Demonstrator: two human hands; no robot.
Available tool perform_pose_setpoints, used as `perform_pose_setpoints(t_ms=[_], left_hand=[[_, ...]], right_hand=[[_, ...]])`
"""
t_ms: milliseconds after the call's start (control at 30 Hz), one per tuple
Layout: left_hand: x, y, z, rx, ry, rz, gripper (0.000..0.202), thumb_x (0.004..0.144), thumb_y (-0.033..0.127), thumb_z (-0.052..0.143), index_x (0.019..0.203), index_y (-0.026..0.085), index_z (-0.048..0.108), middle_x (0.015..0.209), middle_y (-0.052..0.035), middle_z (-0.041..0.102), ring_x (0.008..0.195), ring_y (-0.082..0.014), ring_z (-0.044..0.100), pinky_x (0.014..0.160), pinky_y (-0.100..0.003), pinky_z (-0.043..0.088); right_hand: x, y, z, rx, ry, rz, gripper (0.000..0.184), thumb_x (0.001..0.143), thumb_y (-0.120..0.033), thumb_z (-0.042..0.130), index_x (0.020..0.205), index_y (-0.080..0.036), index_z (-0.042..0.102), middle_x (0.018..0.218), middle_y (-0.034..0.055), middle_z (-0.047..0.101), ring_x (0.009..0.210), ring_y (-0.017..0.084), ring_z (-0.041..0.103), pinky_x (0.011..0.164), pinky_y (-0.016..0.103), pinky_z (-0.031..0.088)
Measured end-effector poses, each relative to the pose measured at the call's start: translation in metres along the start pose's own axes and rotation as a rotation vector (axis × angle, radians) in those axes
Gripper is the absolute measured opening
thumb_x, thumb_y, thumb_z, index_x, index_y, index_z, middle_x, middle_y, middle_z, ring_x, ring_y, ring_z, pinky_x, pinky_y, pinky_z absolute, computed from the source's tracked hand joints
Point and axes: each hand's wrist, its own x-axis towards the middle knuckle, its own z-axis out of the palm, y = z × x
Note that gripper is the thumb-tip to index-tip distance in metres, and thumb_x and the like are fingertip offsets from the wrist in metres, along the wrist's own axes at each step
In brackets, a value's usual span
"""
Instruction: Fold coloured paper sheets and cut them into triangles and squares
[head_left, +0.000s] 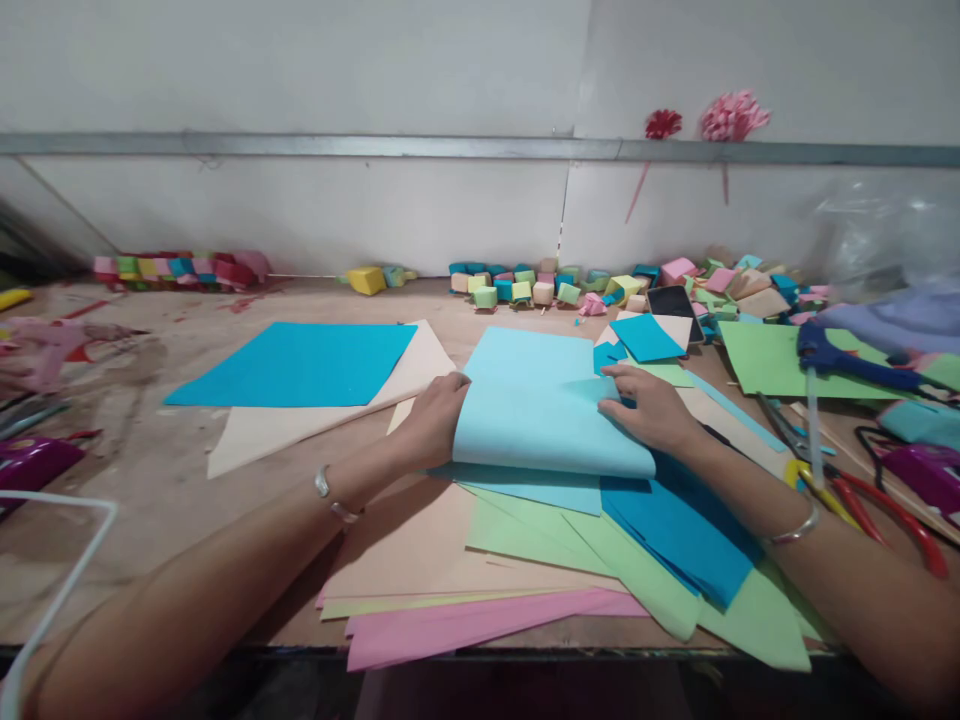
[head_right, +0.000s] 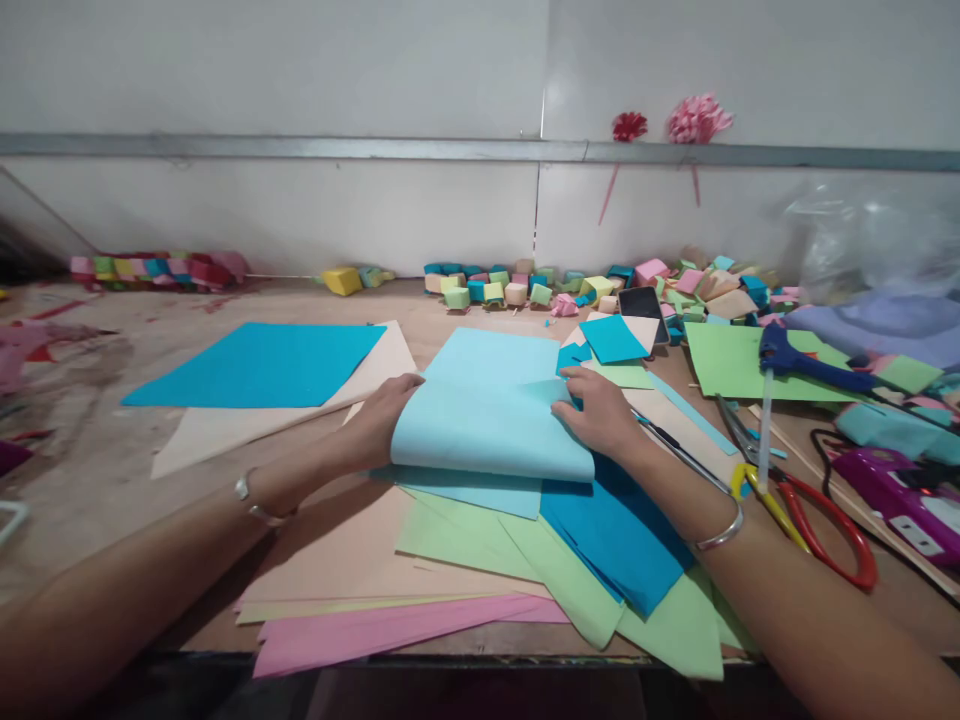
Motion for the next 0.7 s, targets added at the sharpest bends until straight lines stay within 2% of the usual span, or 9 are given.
perform_pose_setpoints(t_ms=[67, 100, 167, 233, 367, 433, 500, 600, 700], left_hand=[[-0.002, 0.003, 0.000, -0.050, 0.007, 0.044, 0.048, 0.065, 0.023, 0.067, 0.113, 0.022, 0.063, 0.118, -0.0088, 0.062, 0.108, -0.0319, 0.056, 0.089, -0.036, 0.044], [-0.002, 0.005, 0.000, -0.084, 0.004, 0.064, 0.047, 0.067, 0.022, 0.065, 0.114, 0.022, 0.062, 0.117, -0.0083, 0.063, 0.107, -0.0316, 0.056, 0.089, -0.037, 0.045], [-0.002, 0.009, -0.001, -0.135, -0.018, 0.086, 0.044, 0.068, 0.019, 0.063, 0.111, 0.022, 0.064, 0.110, -0.0079, 0.066, 0.102, -0.0310, 0.059, 0.086, -0.036, 0.046], [-0.002, 0.012, -0.003, -0.161, -0.035, 0.090, 0.037, 0.066, 0.017, 0.064, 0.103, 0.021, 0.067, 0.102, -0.0077, 0.068, 0.095, -0.0305, 0.061, 0.081, -0.035, 0.047], [-0.005, 0.015, -0.005, -0.204, -0.028, 0.065, 0.025, 0.061, 0.018, 0.065, 0.086, 0.020, 0.068, 0.087, -0.0053, 0.069, 0.083, -0.0276, 0.062, 0.072, -0.032, 0.047], [-0.005, 0.015, -0.005, -0.226, -0.010, 0.049, 0.025, 0.058, 0.017, 0.067, 0.082, 0.020, 0.067, 0.084, -0.0048, 0.069, 0.083, -0.0272, 0.062, 0.072, -0.032, 0.047], [-0.003, 0.016, -0.004, -0.273, 0.015, 0.036, 0.026, 0.056, 0.016, 0.069, 0.081, 0.020, 0.067, 0.085, -0.0048, 0.070, 0.085, -0.0277, 0.061, 0.074, -0.033, 0.047], [0.001, 0.020, 0.000, -0.464, 0.105, 0.022, 0.019, 0.063, 0.020, 0.065, 0.082, 0.019, 0.068, 0.089, -0.0041, 0.070, 0.088, -0.0277, 0.061, 0.077, -0.034, 0.048], [0.002, 0.024, 0.002, -0.602, 0.187, 0.019, 0.021, 0.073, 0.026, 0.056, 0.090, 0.019, 0.068, 0.097, -0.0031, 0.070, 0.091, -0.0265, 0.060, 0.078, -0.036, 0.049]], right_hand=[[0.000, 0.004, 0.004, -0.043, -0.070, 0.005, 0.017, 0.077, -0.034, 0.058, 0.066, -0.021, 0.056, 0.114, 0.0104, 0.068, 0.106, 0.028, 0.060, 0.087, 0.040, 0.046], [0.000, 0.005, 0.005, -0.063, -0.086, 0.008, 0.013, 0.077, -0.034, 0.059, 0.076, -0.021, 0.061, 0.111, 0.0099, 0.069, 0.104, 0.028, 0.061, 0.084, 0.040, 0.047], [0.001, 0.004, 0.006, -0.099, -0.098, -0.007, 0.026, 0.077, -0.033, 0.059, 0.098, -0.020, 0.065, 0.106, 0.0097, 0.069, 0.099, 0.028, 0.061, 0.081, 0.039, 0.047], [0.003, 0.004, 0.004, -0.125, -0.125, -0.048, 0.037, 0.078, -0.033, 0.059, 0.110, -0.018, 0.063, 0.107, 0.0104, 0.068, 0.097, 0.028, 0.061, 0.080, 0.039, 0.048], [0.007, 0.010, 0.001, -0.149, -0.191, -0.105, 0.042, 0.080, -0.037, 0.058, 0.115, -0.015, 0.061, 0.109, 0.0123, 0.066, 0.101, 0.029, 0.058, 0.084, 0.041, 0.047], [0.008, 0.014, 0.000, -0.159, -0.214, -0.128, 0.043, 0.081, -0.039, 0.057, 0.116, -0.015, 0.062, 0.107, 0.0131, 0.065, 0.102, 0.030, 0.058, 0.088, 0.043, 0.046], [0.008, 0.016, 0.000, -0.156, -0.218, -0.185, 0.043, 0.082, -0.039, 0.057, 0.117, -0.014, 0.061, 0.114, 0.0147, 0.063, 0.108, 0.031, 0.056, 0.094, 0.045, 0.043], [0.006, 0.013, 0.000, -0.124, -0.239, -0.264, 0.046, 0.082, -0.035, 0.057, 0.122, -0.013, 0.058, 0.127, 0.0171, 0.058, 0.119, 0.033, 0.051, 0.101, 0.049, 0.039], [0.004, 0.006, -0.002, -0.055, -0.268, -0.257, 0.050, 0.081, -0.034, 0.058, 0.127, -0.013, 0.055, 0.130, 0.0173, 0.057, 0.122, 0.033, 0.049, 0.102, 0.050, 0.040]])
